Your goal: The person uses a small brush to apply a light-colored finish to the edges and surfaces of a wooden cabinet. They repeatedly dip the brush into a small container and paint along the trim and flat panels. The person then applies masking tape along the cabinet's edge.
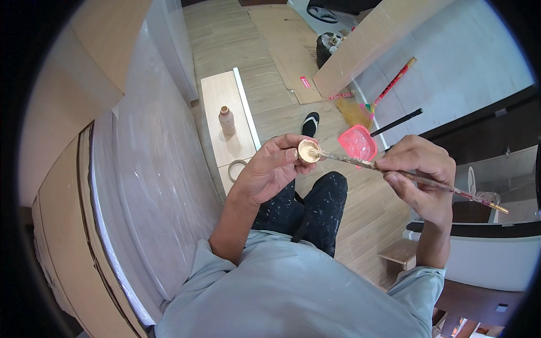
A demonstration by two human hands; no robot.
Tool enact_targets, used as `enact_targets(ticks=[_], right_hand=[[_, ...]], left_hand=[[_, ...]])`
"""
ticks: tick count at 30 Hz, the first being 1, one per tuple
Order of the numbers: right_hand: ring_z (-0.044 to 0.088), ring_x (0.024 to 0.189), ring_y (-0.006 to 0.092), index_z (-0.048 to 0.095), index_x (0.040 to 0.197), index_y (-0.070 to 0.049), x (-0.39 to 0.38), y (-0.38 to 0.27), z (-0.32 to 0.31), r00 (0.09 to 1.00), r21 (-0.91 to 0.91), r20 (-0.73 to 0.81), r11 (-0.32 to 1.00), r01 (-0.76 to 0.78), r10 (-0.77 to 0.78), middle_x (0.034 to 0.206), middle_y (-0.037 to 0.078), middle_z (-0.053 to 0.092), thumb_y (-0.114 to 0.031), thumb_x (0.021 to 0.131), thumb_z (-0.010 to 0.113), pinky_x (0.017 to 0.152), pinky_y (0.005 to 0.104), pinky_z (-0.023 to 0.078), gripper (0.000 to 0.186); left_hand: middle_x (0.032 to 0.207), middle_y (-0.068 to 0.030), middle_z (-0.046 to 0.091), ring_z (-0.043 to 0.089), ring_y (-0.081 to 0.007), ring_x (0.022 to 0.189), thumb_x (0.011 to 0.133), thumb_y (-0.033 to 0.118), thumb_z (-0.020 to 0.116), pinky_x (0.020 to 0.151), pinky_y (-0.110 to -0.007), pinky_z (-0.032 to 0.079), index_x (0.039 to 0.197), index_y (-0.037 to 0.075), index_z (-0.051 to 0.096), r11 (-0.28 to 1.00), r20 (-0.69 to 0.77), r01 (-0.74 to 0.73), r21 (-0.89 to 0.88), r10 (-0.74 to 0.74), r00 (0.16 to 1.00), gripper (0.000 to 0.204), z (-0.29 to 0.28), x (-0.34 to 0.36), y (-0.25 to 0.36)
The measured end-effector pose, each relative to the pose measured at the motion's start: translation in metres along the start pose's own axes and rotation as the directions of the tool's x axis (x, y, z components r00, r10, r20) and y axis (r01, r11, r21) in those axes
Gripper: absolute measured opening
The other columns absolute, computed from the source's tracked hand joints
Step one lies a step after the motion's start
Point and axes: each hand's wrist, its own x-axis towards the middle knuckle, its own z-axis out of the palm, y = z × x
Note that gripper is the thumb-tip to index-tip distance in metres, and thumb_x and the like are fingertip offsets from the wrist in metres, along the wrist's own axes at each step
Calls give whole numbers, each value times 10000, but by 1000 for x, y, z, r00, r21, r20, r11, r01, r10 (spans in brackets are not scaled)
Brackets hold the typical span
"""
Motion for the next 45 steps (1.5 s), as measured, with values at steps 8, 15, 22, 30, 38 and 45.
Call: enact_targets(ticks=[8,15,22,30,38,45], right_hand=[[667,735,183,766,951,5,-4,0,-2,1000,-12,0,1000,12,-12,814,101,725,0,742,748,654,288,510,210],[666,733,186,769,950,4,-6,-2,-4,1000,-5,0,1000,29,-29,815,108,720,3,728,748,646,284,504,223],[664,721,184,770,945,5,-9,-6,-7,1000,-20,2,1000,12,-12,817,117,720,7,717,747,637,282,501,229],[685,712,185,744,949,47,-11,-6,-9,999,30,-48,999,23,-21,811,138,726,31,742,728,638,279,522,208],[695,690,158,713,982,85,-16,4,16,978,234,-144,966,-115,151,794,147,723,31,872,667,615,250,553,130],[695,670,159,712,965,81,-18,3,14,978,195,-166,976,-96,129,788,146,724,21,872,676,598,252,550,117]], left_hand=[[1162,-129,652,623,-212,1086,899,218,738,946,-354,515,1229,-4,595,1000,21,11,-4,-11,1000,423,0,0,-1],[1178,-125,653,596,-256,1206,891,229,743,996,-365,499,1238,8,595,1000,-1,-23,-2,23,1000,437,-1,1,-2],[1171,-120,662,593,-256,1210,886,247,756,1000,-371,499,1242,11,595,1000,4,-11,11,11,1000,456,-1,1,-2],[1179,-119,662,601,-264,1203,873,204,771,978,-363,508,1236,14,611,1000,6,-22,17,22,1000,440,-1,2,-3],[1211,-164,659,599,-266,1214,887,106,718,1000,-350,485,1250,-16,621,990,4,-139,22,139,990,395,10,1,0],[1211,-198,662,601,-264,1205,886,114,717,1021,-355,470,1238,-20,630,988,-3,-153,7,153,988,387,11,2,1]])
